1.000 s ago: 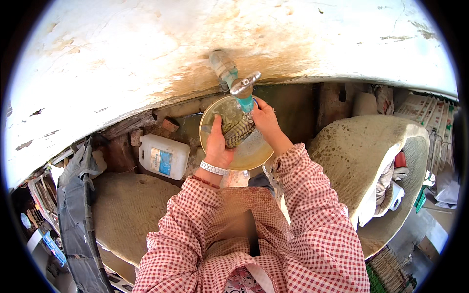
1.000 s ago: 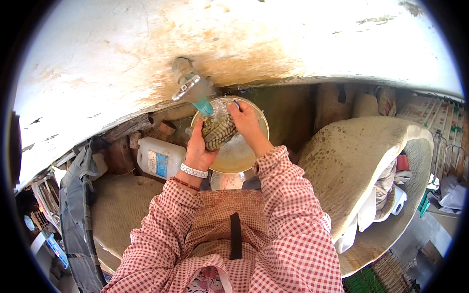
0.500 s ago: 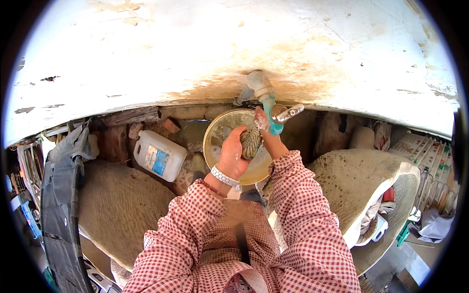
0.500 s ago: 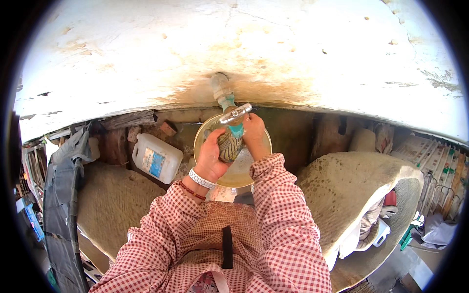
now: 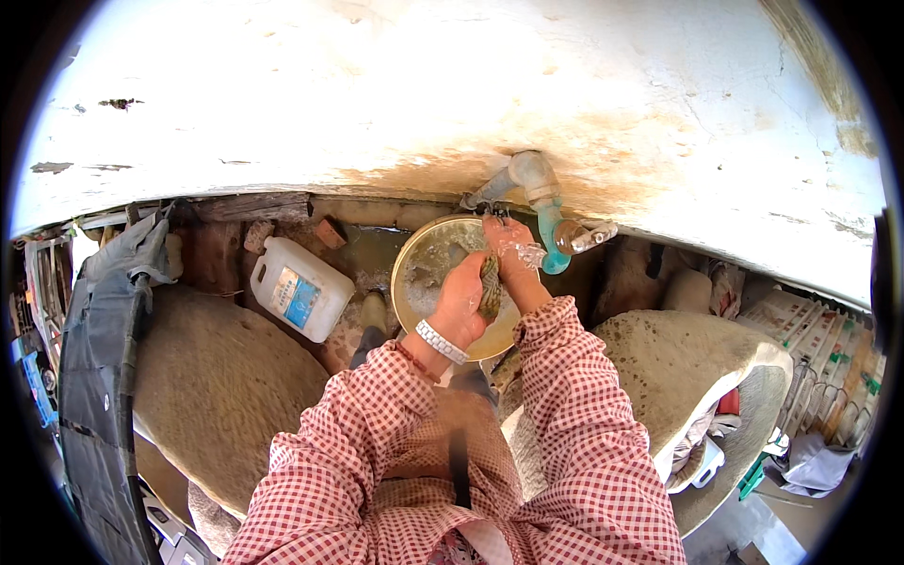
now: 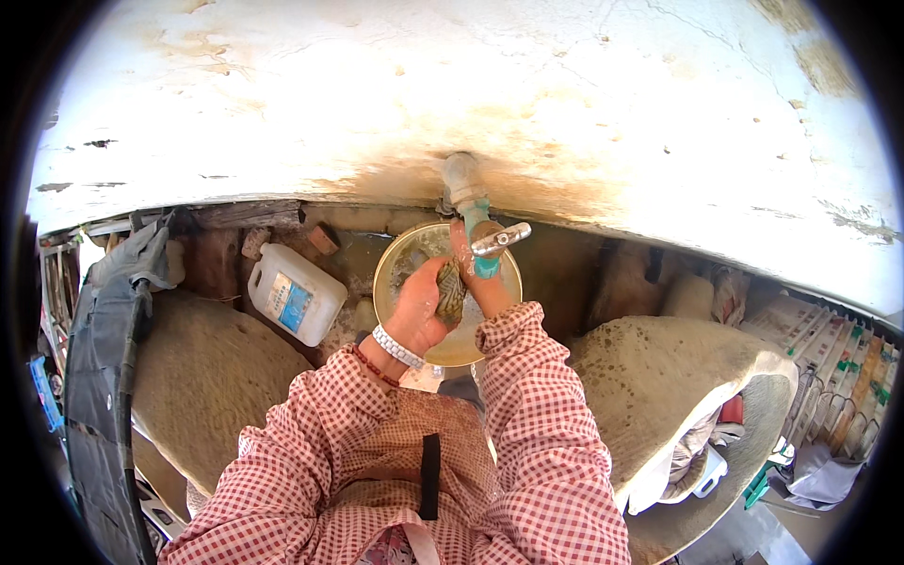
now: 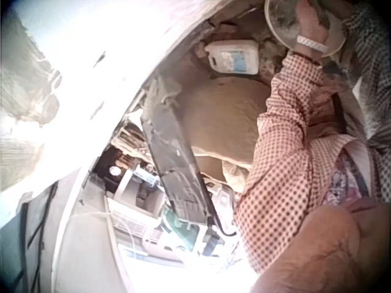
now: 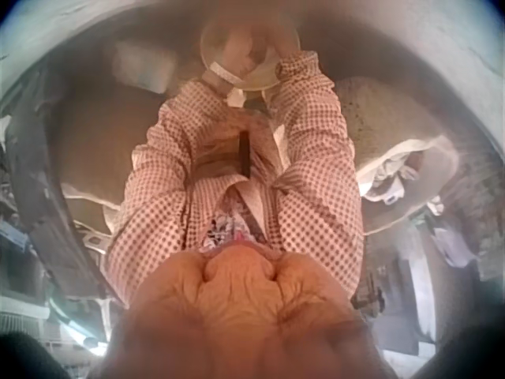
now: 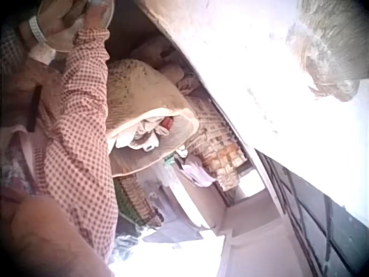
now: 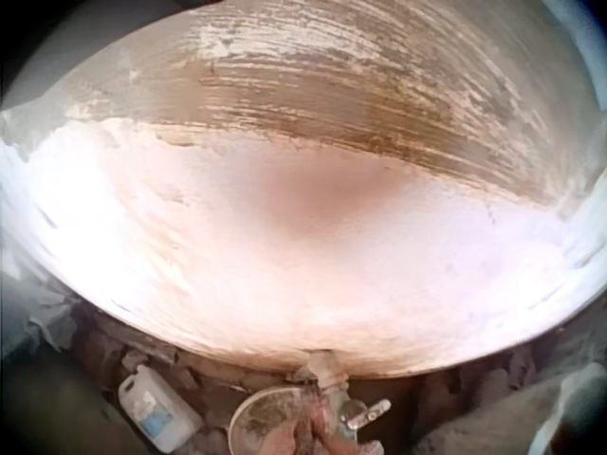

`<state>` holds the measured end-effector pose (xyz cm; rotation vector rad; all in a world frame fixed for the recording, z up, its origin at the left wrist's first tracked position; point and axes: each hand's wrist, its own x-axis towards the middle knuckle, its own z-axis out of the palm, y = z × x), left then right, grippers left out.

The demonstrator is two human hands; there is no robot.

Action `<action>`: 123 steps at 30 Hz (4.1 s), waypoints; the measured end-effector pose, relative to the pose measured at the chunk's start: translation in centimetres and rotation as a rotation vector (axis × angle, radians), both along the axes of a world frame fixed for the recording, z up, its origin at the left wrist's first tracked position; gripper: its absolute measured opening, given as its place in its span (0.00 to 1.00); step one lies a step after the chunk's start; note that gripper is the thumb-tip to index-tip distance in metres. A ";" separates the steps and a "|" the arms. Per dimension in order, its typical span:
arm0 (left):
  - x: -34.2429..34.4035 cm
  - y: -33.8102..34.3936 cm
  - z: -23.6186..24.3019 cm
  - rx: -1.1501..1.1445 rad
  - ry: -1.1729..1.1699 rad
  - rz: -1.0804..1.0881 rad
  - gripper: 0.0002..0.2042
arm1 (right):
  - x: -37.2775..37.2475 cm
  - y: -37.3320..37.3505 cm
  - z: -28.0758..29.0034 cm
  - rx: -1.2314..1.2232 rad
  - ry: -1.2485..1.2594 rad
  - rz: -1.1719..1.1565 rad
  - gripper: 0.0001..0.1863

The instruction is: The person walks to an outdoor washing area and washes a pair of rubber gloves under a running tap. They scrub the gloves with their hands and rinse them thoroughly in a yellow bucket before placing them inside.

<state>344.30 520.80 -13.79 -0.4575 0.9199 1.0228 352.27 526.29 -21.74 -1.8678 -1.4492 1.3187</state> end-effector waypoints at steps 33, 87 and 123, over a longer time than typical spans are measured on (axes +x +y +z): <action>-2.2 -6.5 2.9 0.151 0.184 -0.534 0.25 | 6.0 -8.6 3.6 -0.464 1.666 -0.396 0.24; -4.3 -0.9 -1.8 0.242 -0.030 -0.419 0.11 | -0.9 -1.2 2.9 -0.036 0.238 -0.020 0.28; -2.0 -0.7 0.8 -0.088 0.147 -0.237 0.09 | -0.5 0.9 0.8 -0.081 0.135 0.136 0.32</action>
